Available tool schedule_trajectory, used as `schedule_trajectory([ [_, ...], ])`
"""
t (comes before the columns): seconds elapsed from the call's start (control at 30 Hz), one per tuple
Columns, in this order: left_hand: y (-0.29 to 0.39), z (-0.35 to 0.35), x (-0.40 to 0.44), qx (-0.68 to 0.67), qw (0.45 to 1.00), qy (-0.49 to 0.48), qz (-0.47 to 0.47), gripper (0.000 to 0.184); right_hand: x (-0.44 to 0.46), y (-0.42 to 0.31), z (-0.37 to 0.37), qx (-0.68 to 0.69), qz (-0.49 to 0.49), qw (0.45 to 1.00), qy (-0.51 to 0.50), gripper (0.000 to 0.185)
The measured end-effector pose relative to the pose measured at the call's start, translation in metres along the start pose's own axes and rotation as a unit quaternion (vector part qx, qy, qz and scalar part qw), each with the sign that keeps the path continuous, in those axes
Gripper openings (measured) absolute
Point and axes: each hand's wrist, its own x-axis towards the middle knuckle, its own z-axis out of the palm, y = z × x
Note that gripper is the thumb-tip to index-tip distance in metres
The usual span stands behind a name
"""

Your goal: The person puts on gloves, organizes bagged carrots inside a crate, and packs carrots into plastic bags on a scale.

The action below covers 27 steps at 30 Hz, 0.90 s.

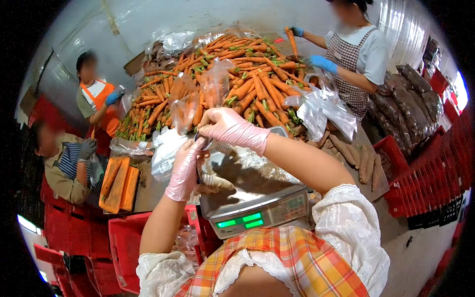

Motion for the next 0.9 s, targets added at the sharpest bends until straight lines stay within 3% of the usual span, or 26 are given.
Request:
schedule_trajectory([
  [0.07, 0.003, 0.001, 0.001, -0.031, 0.999, -0.006, 0.008, 0.017, -0.008, -0.007, -0.007, -0.132, 0.011, 0.991, 0.032, 0.024],
  [0.1, 0.006, -0.001, 0.000, 0.004, 1.000, -0.009, 0.007, 0.016, -0.010, -0.006, -0.008, -0.270, -0.106, 0.951, 0.103, 0.030],
  [0.13, 0.009, -0.001, 0.000, 0.039, 0.999, -0.024, 0.009, 0.016, -0.018, -0.013, -0.009, -0.254, -0.143, 0.951, 0.099, 0.033],
  [0.17, 0.011, 0.004, -0.003, 0.029, 0.996, -0.057, 0.056, 0.017, -0.031, -0.038, -0.006, -0.250, -0.133, 0.956, 0.077, 0.036],
  [0.2, 0.007, 0.005, -0.006, 0.018, 0.989, -0.105, 0.103, 0.019, -0.041, -0.052, -0.002, -0.187, -0.041, 0.981, -0.009, 0.039],
  [0.23, -0.027, -0.031, 0.020, 0.027, 0.984, -0.154, 0.081, 0.025, -0.044, -0.056, -0.001, -0.277, -0.018, 0.960, -0.048, 0.033],
  [0.27, 0.009, 0.009, -0.021, -0.024, 0.994, -0.086, 0.060, 0.030, -0.041, -0.043, 0.007, -0.347, -0.018, 0.936, -0.063, 0.024],
  [0.3, -0.001, 0.000, -0.004, 0.038, 0.991, -0.069, 0.108, 0.032, -0.039, -0.020, 0.013, -0.297, -0.085, 0.950, -0.044, 0.019],
  [0.33, -0.003, -0.008, 0.005, 0.105, 0.983, -0.060, 0.141, 0.036, -0.047, -0.034, 0.012, -0.432, -0.017, 0.897, -0.092, 0.018],
  [0.4, 0.000, -0.012, 0.024, 0.250, 0.960, -0.032, 0.123, 0.039, -0.052, -0.027, 0.015, -0.516, -0.058, 0.843, -0.145, 0.026],
  [0.43, 0.012, 0.001, 0.016, 0.262, 0.959, -0.036, 0.099, 0.031, -0.052, -0.020, 0.025, -0.518, -0.087, 0.836, -0.159, 0.032],
  [0.47, 0.020, 0.011, 0.006, 0.276, 0.958, -0.027, 0.075, 0.023, -0.042, 0.004, 0.040, -0.482, -0.082, 0.859, -0.155, 0.033],
  [0.53, 0.010, 0.008, 0.021, 0.249, 0.960, -0.054, 0.112, 0.023, -0.031, 0.026, 0.048, -0.444, -0.072, 0.883, -0.134, 0.029],
  [0.6, 0.023, 0.024, 0.010, 0.050, 0.997, -0.051, -0.029, 0.028, -0.028, 0.039, 0.034, -0.392, -0.027, 0.917, -0.075, 0.026],
  [0.63, 0.029, 0.032, 0.006, -0.047, 0.988, -0.114, -0.098, 0.033, -0.025, 0.045, 0.024, -0.342, 0.006, 0.939, -0.026, 0.024],
  [0.73, 0.045, 0.073, -0.035, 0.024, 0.983, -0.151, -0.102, 0.035, -0.016, 0.062, -0.003, -0.075, 0.092, 0.979, 0.166, 0.018],
  [0.77, 0.052, 0.079, -0.045, 0.346, 0.919, -0.149, 0.114, 0.038, -0.011, 0.069, -0.008, 0.013, 0.106, 0.969, 0.223, 0.017],
  [0.8, 0.052, 0.089, -0.066, 0.375, 0.914, -0.100, 0.119, 0.039, -0.007, 0.074, -0.012, 0.089, 0.109, 0.953, 0.267, 0.015],
  [0.87, -0.005, 0.061, -0.016, 0.440, 0.818, -0.082, 0.362, 0.041, 0.001, 0.081, -0.012, 0.201, 0.110, 0.913, 0.338, 0.012],
  [0.9, -0.010, 0.064, -0.009, 0.438, 0.817, -0.084, 0.365, 0.041, 0.005, 0.083, -0.009, 0.233, 0.107, 0.895, 0.364, 0.010],
])
